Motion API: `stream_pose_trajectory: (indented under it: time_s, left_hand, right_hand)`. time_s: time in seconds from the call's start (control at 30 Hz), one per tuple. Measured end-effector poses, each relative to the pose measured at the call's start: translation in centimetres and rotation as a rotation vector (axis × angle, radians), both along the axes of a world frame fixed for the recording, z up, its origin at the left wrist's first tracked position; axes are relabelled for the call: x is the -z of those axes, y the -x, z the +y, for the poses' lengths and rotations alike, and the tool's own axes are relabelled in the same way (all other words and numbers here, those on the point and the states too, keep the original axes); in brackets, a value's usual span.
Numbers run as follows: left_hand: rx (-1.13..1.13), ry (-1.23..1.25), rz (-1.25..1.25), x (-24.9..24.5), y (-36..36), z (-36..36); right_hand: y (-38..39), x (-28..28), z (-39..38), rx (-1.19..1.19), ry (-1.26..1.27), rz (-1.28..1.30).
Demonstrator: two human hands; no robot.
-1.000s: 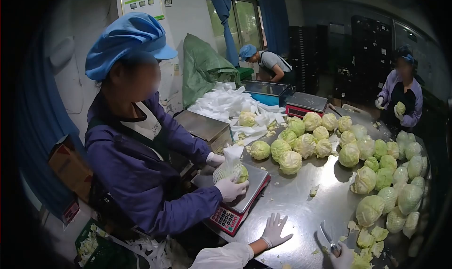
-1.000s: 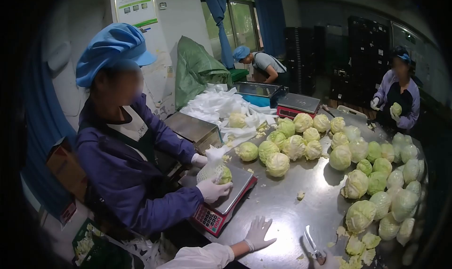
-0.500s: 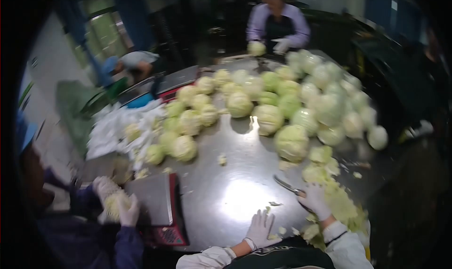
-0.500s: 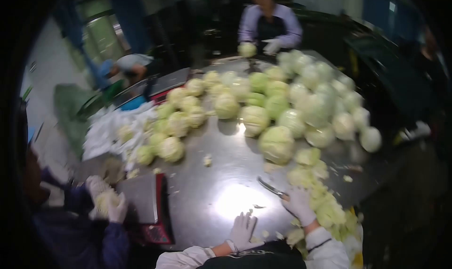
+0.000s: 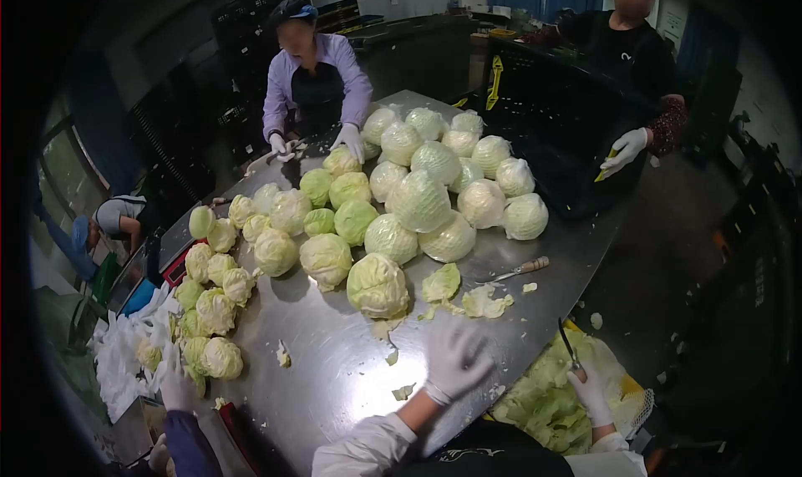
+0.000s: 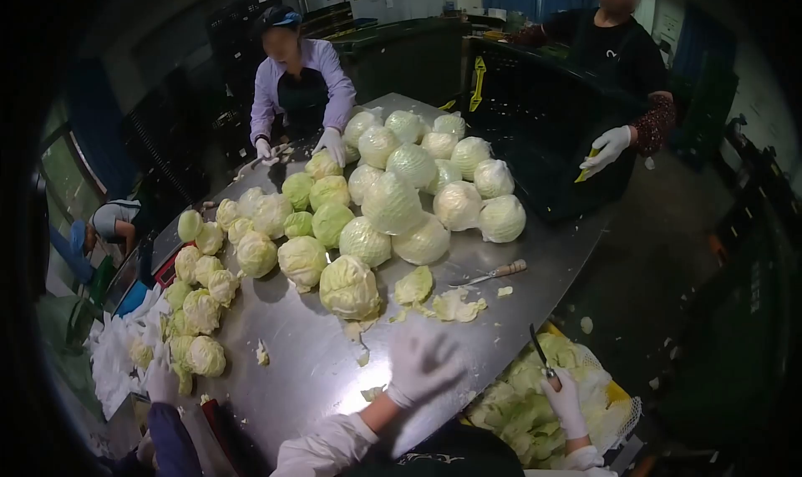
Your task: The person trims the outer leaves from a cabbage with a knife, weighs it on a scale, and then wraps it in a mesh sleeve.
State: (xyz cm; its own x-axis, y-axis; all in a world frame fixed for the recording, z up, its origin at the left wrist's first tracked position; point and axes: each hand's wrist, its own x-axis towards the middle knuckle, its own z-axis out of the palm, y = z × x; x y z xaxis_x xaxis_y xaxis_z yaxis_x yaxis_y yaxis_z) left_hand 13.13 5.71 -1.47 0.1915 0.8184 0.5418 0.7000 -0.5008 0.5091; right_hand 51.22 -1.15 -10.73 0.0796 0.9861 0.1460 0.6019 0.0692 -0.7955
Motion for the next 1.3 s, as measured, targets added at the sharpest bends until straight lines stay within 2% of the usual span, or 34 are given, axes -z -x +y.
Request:
stream_pose_trajectory:
  time_s: [0.03, 0.07, 0.13, 0.17, 0.2, 0.23, 0.3, 0.33, 0.37, 0.4, 0.43, 0.47, 0.5, 0.57, 0.63, 0.67, 0.7, 0.77, 0.8, 0.87, 0.9, 1.0, 1.03, 1.1, 1.2, 1.3]
  left_hand:
    - [-0.134, 0.043, 0.232, -0.9, 3.3, 2.8]
    - [-0.42, -0.032, 0.219, -1.9, 5.8, 5.1]
    - [-0.527, 0.273, 0.377, -4.3, 11.2, 8.4]
    - [-0.471, 0.265, 0.364, -2.8, 13.9, 9.8]
    - [-0.408, 0.26, 0.352, -1.2, 16.2, 11.3]
    - [-0.381, 0.263, 0.369, -0.8, 17.5, 11.7]
    - [-0.307, 0.203, 0.294, 0.3, 18.4, 11.9]
    - [-0.247, 0.225, 0.316, 0.8, 18.2, 11.2]
    - [-0.312, 0.164, 0.272, 1.3, 17.9, 10.3]
    - [-0.383, 0.096, 0.222, 1.7, 17.6, 9.3]
    - [-0.296, 0.133, 0.018, 2.4, 17.7, 8.2]
    - [-0.228, 0.172, -0.188, 3.1, 18.2, 6.7]
    - [-0.224, 0.18, -0.18, 3.4, 18.4, 4.7]
    - [-0.174, 0.434, -0.637, 3.1, 18.7, -0.6]
    - [-0.21, 0.654, -0.763, 1.6, 19.0, -5.7]
    - [-0.228, 0.696, -0.705, 1.4, 19.6, -8.0]
    - [-0.261, 0.781, -0.745, -1.1, 18.3, -9.8]
    - [-0.298, 0.812, -0.583, -0.9, 19.2, -13.0]
    - [-0.345, 0.812, -0.589, -1.5, 18.8, -14.2]
    - [-0.404, 0.735, -0.393, -2.7, 17.2, -15.4]
    - [-0.421, 0.738, -0.398, -2.2, 16.6, -16.0]
    - [-0.55, 0.481, -0.464, -0.3, 14.8, -16.2]
    - [-0.548, 0.483, -0.469, 0.1, 14.3, -16.1]
    - [-0.585, 0.353, -0.365, 0.3, 13.7, -15.4]
    - [-0.586, 0.372, -0.349, 0.7, 13.5, -15.4]
    - [-0.588, 0.36, -0.276, 1.0, 13.7, -15.1]
  right_hand:
    - [-0.4, -0.3, -1.5, 0.068, 0.089, -0.017]
    - [-0.7, 0.0, -2.6, 0.135, 0.179, -0.032]
    - [-0.6, 2.6, -3.8, 0.135, 0.181, 0.007]
    - [-0.4, 3.6, -4.5, 0.131, 0.182, 0.041]
    - [2.2, 0.2, -4.3, 0.155, 0.236, 0.078]
    - [3.7, 1.1, -4.1, 0.148, 0.195, 0.129]
    - [7.0, 2.2, -3.6, 0.089, 0.063, 0.242]
    - [8.8, -0.4, -3.0, 0.034, 0.137, 0.269]
    - [10.5, -2.1, -2.3, -0.035, 0.077, 0.3]
    - [11.7, -3.9, -2.1, -0.077, 0.187, 0.341]
    - [13.0, -3.4, -1.8, -0.126, 0.041, 0.265]
    - [13.9, -4.9, -1.6, -0.176, 0.254, 0.251]
    - [14.9, -5.6, -1.5, -0.248, 0.296, 0.267]
    - [17.5, -5.5, -1.5, -0.355, 0.166, 0.223]
    - [19.7, -5.6, -1.5, -0.468, 0.176, 0.231]
    - [21.0, -6.0, -1.5, -0.55, 0.175, 0.221]
    - [22.3, -6.8, -1.4, -0.612, 0.191, 0.244]
    - [24.5, -8.1, -1.2, -0.772, 0.367, 0.226]
    - [25.9, -7.1, -1.7, -0.806, 0.287, 0.233]
    - [28.1, -6.5, -2.1, -0.869, 0.361, 0.172]
    - [28.9, -6.2, -2.5, -0.892, 0.413, 0.098]
    - [30.2, -5.9, -2.2, -0.863, 0.499, 0.004]
    - [30.1, -6.5, -2.0, -0.861, 0.501, -0.001]
    - [29.4, -8.2, -1.8, -0.863, 0.467, -0.023]
    - [28.5, -8.4, -3.2, -0.869, 0.396, 0.015]
    - [27.7, -9.5, -3.1, -0.879, 0.449, -0.038]
